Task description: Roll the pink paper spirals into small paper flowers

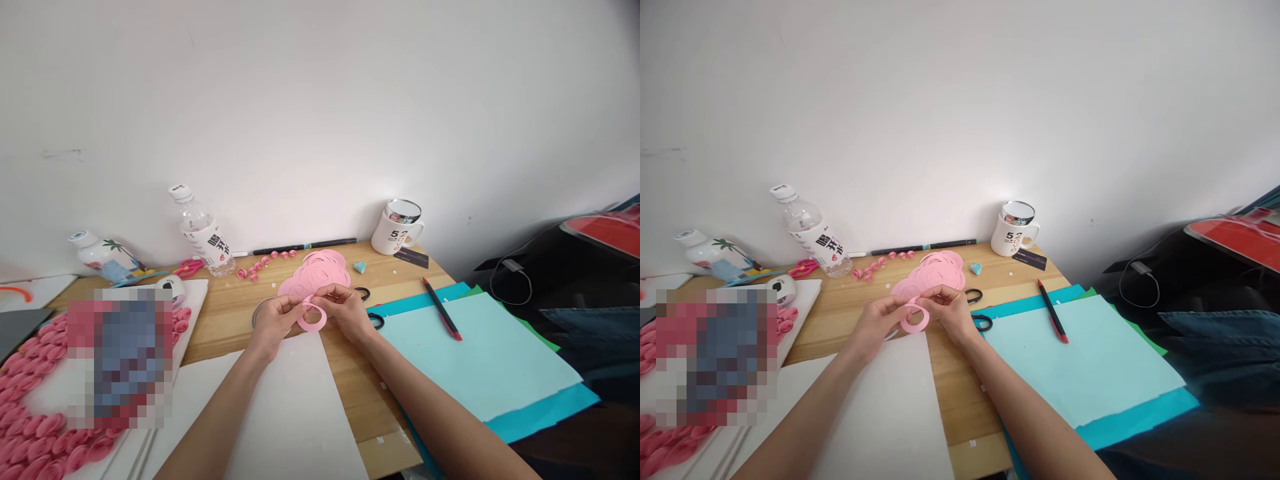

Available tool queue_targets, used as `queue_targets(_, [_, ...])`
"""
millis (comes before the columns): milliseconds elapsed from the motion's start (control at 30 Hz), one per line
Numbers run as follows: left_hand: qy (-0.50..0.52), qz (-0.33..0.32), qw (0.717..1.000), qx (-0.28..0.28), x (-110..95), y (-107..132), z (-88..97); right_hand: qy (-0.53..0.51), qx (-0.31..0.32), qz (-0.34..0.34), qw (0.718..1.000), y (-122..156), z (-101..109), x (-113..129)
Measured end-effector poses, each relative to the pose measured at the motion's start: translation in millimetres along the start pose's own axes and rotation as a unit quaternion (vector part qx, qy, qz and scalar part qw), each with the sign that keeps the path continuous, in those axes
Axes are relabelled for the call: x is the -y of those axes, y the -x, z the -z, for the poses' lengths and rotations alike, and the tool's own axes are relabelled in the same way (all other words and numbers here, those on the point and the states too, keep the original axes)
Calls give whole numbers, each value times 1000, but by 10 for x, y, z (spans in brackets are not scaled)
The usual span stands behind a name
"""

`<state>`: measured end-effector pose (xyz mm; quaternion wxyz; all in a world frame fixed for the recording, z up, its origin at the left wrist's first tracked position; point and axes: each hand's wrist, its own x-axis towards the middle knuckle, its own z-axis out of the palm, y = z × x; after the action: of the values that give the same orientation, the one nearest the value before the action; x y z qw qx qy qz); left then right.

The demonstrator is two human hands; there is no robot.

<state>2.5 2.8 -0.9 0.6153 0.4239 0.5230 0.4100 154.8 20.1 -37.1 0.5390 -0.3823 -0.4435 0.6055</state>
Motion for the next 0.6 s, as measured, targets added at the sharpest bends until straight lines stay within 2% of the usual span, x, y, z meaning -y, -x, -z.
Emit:
queue_targets(233, [-14,-13,1000,-7,-4,-20,15,-20,24,-8,999,-20,27,-44])
queue_targets(600, [-7,-10,1000,14,1,-3,1,-15,-6,11,1000,-17,7,-10])
